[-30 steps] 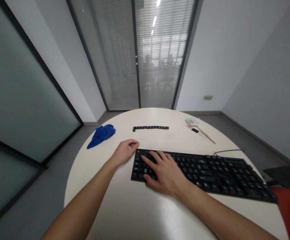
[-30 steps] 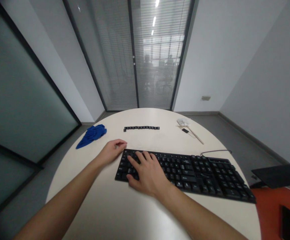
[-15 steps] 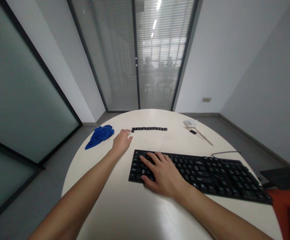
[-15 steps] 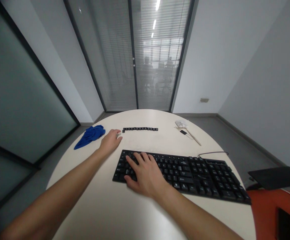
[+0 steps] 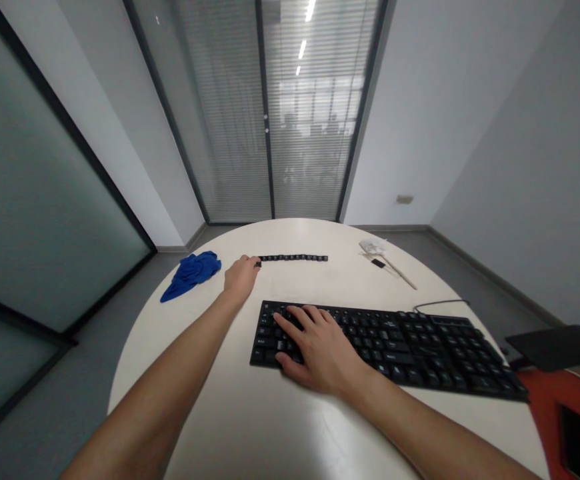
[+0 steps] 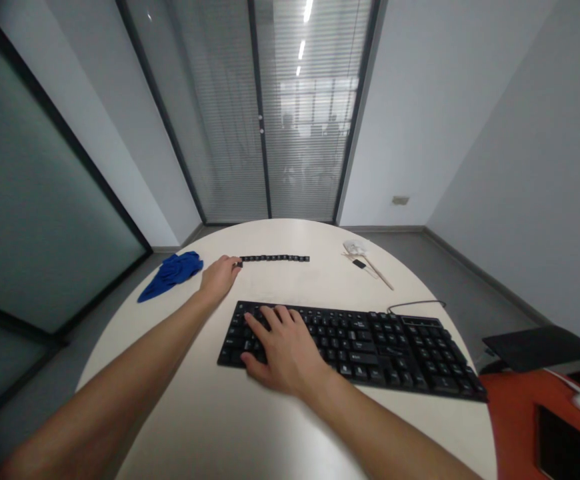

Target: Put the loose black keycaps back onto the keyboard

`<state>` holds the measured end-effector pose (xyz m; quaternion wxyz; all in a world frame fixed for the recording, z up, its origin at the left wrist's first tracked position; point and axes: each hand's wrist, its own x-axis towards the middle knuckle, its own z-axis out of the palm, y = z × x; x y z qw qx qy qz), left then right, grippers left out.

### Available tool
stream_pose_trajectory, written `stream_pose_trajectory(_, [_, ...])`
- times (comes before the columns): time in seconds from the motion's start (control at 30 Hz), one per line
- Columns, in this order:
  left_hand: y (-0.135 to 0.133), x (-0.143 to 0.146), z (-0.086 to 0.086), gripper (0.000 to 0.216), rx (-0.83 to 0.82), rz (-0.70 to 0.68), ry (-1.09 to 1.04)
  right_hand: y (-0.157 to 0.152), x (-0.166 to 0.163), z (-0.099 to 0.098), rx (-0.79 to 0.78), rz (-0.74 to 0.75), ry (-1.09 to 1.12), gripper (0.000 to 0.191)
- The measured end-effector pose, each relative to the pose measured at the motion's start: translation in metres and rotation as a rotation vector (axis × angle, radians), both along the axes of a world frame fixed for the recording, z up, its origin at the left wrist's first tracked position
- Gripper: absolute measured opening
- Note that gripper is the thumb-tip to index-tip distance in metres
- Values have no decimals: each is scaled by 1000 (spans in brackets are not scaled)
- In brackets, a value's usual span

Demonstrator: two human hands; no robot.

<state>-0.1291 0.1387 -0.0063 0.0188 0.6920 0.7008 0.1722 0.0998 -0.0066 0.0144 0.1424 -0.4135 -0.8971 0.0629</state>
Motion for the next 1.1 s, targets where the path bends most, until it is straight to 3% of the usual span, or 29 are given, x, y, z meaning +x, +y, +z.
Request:
stream_pose_trajectory(0.2, [-18, 6, 2, 18, -2, -15, -100, -1, 0, 2, -1, 0, -7, 64])
stream_pose_trajectory(0.4, [-41, 8, 0, 21, 11, -52, -323, -1, -1, 2, 12, -1, -9, 64])
stream_pose_trajectory(0.57, [-56, -1, 14, 27, -12, -211, -478, -1, -1, 2, 21, -1, -1, 63])
stream_pose_trajectory(0.67, [-69, -7, 26, 29, -71, -402, -570, -1, 0, 2, 23, -2, 0, 63])
stream_pose_trajectory(0.93, [-86, -14, 36, 29, -319, -527, -496, 1, 0, 1, 15, 1, 0, 63])
stream_pose_trajectory(1.1, [-87, -18, 37, 26, -353, -543, -467, 1, -1, 1, 21, -3, -2, 63])
